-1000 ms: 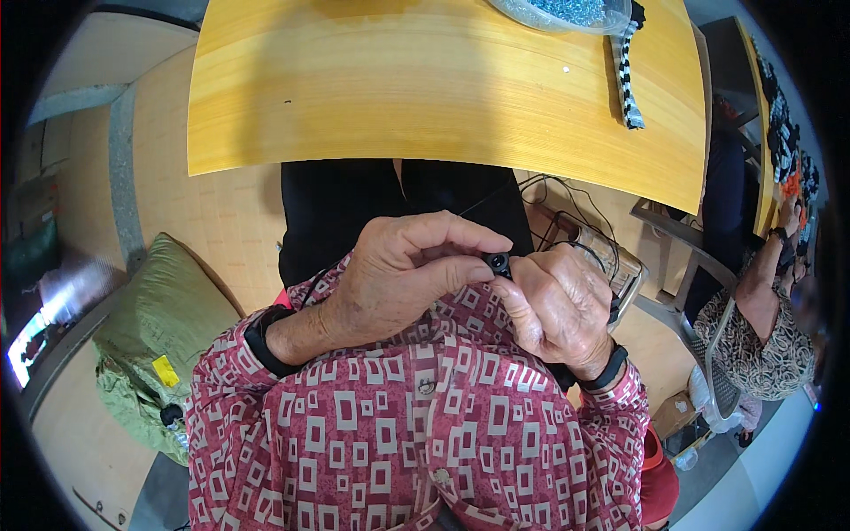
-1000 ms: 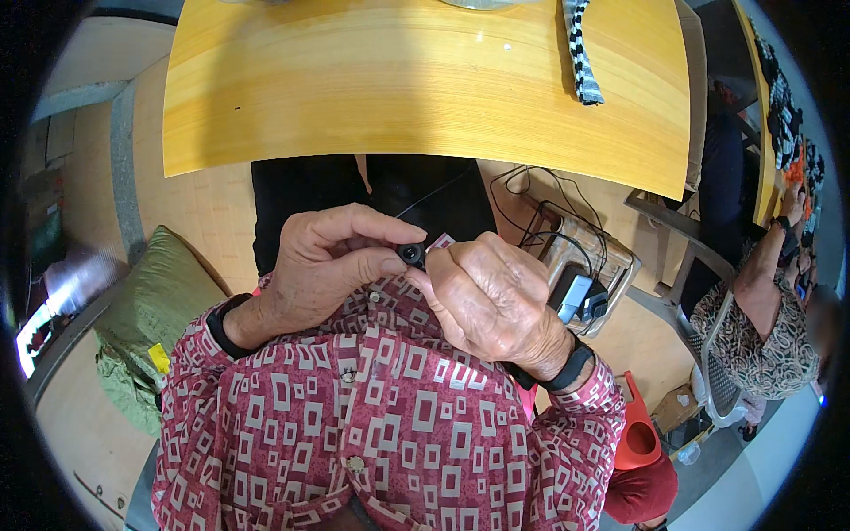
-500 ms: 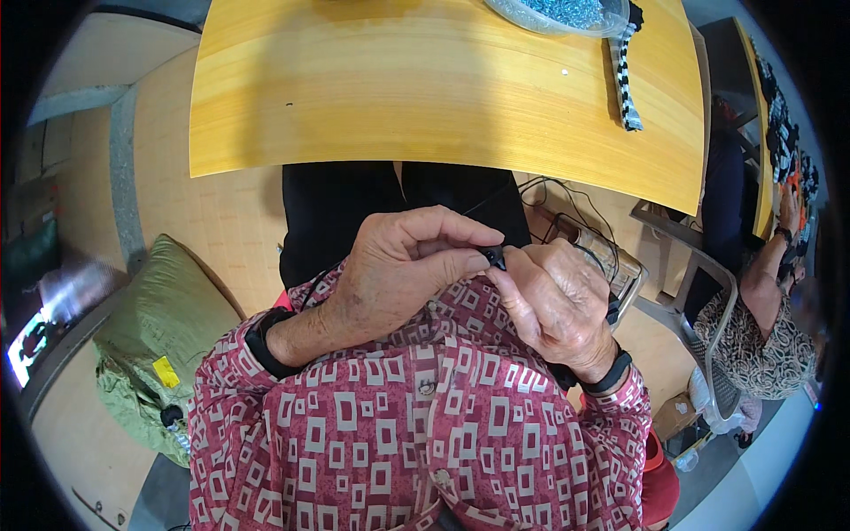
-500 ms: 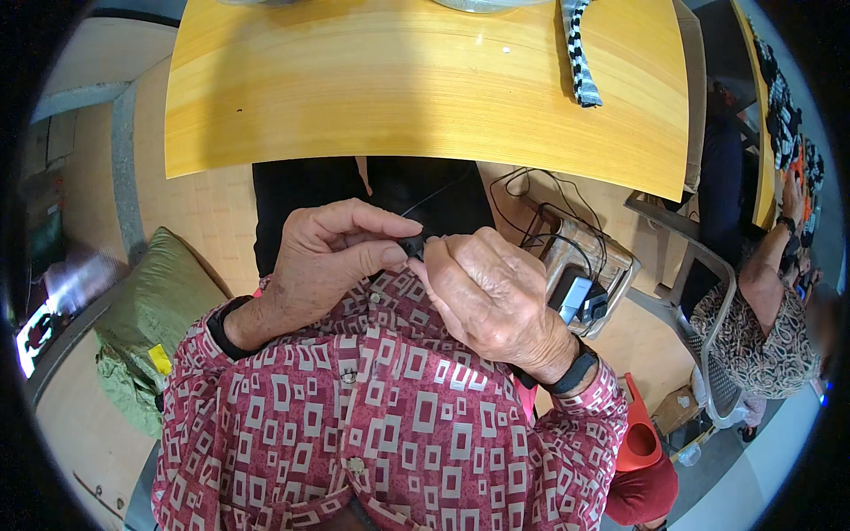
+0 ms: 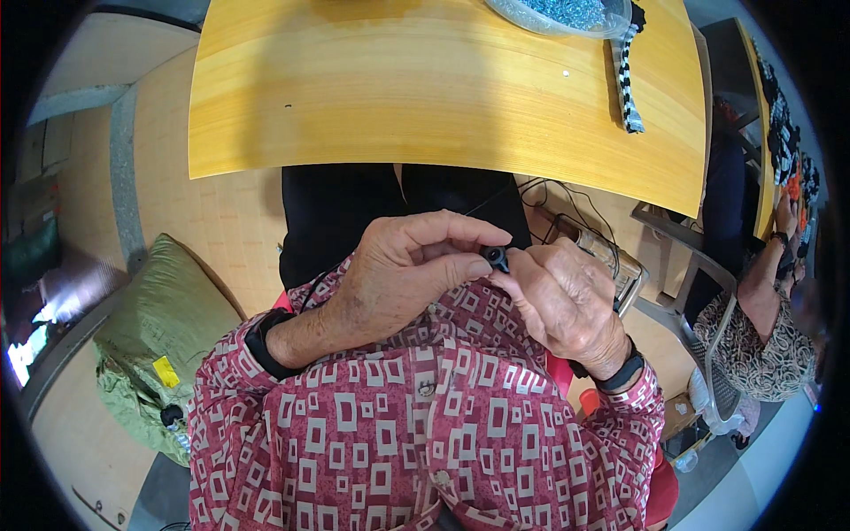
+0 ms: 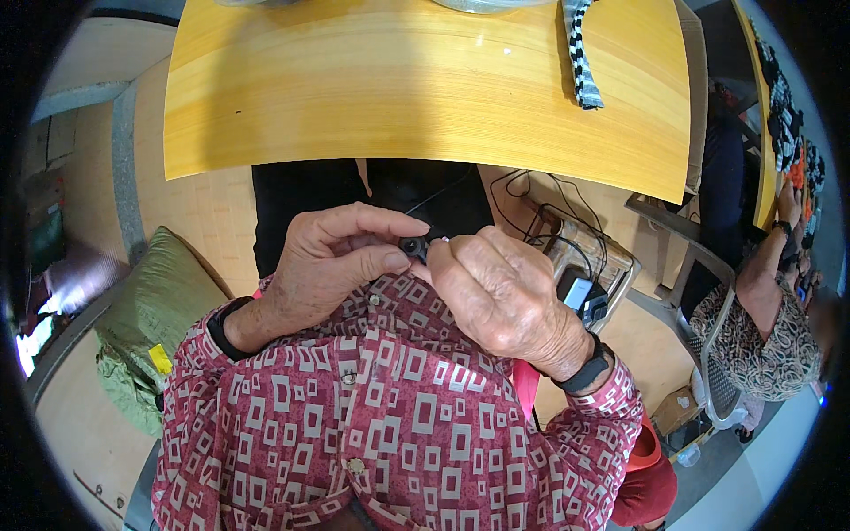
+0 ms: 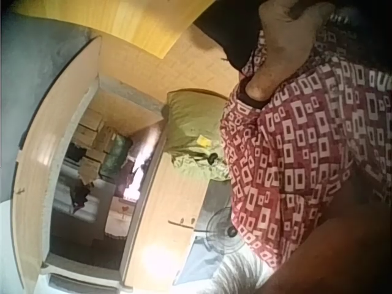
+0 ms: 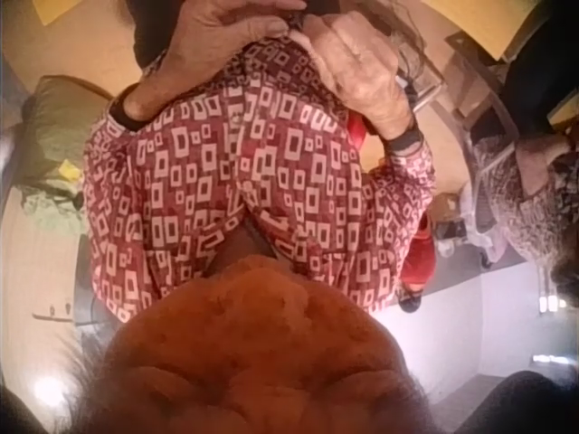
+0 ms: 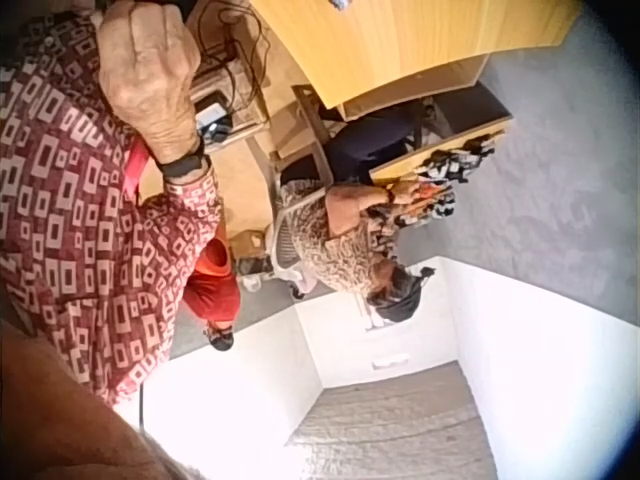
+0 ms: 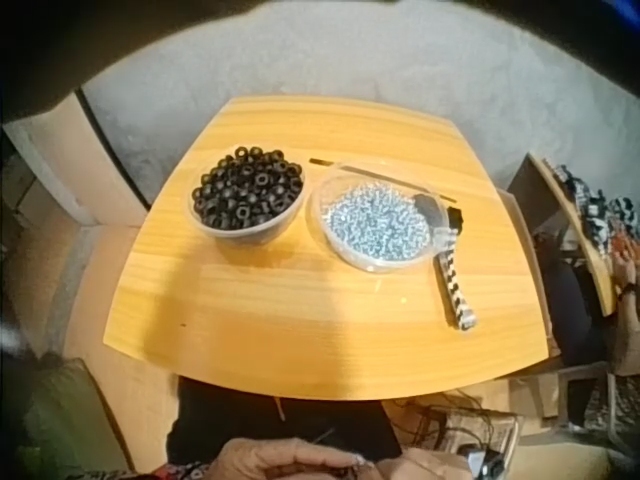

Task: The person assembles small black plastic parts by hand.

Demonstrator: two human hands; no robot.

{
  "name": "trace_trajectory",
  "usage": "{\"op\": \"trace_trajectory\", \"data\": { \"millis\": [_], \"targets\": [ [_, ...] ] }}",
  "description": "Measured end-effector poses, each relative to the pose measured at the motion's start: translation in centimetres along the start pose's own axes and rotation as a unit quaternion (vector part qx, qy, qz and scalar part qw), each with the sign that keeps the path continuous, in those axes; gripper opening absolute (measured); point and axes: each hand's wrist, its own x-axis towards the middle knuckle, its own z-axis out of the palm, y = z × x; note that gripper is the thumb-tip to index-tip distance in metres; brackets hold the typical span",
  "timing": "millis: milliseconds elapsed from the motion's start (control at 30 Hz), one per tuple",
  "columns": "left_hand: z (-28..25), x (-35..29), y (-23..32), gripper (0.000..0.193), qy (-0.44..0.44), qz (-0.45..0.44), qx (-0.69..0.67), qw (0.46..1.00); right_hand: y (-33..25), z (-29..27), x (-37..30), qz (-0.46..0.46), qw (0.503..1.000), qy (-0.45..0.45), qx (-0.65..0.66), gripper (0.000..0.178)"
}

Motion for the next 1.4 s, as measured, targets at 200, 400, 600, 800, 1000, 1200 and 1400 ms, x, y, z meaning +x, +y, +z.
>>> {"op": "trace_trajectory", "data": {
  "millis": [200,400,600,800,1000,1200,1400],
  "targets": [
    [0.2,0.0,-0.4,0.027,-0.001,0.036,0.016,0.999,-0.4,-0.2,0.0,0.072,0.996,0.001,0.060,0.026],
    [0.4,-0.1,-0.5,0.026,-0.005,0.050,0.042,0.998,-0.7,-0.3,-0.6,0.144,0.980,-0.008,0.135,0.022],
    [0.3,-0.3,-0.5,0.026,-0.011,0.072,0.088,0.993,-0.8,0.1,-0.8,0.118,0.987,0.010,0.110,0.024],
    [-0.3,-0.5,0.1,0.025,-0.044,0.037,0.100,0.993,-0.2,0.1,-0.9,0.066,0.990,-0.007,0.122,0.032],
    [-0.6,-0.5,1.8,0.019,-0.084,0.027,0.167,0.982,0.1,-0.5,0.1,0.018,0.994,-0.024,0.108,0.034],
    [-0.4,-0.3,2.7,0.016,-0.102,0.027,0.255,0.961,0.1,-0.4,-0.1,-0.001,0.996,-0.034,0.079,0.036],
    [0.1,-0.1,3.0,0.026,-0.098,0.064,0.336,0.934,0.2,-0.6,0.3,-0.006,0.998,-0.027,0.052,0.037]
  ]
}}
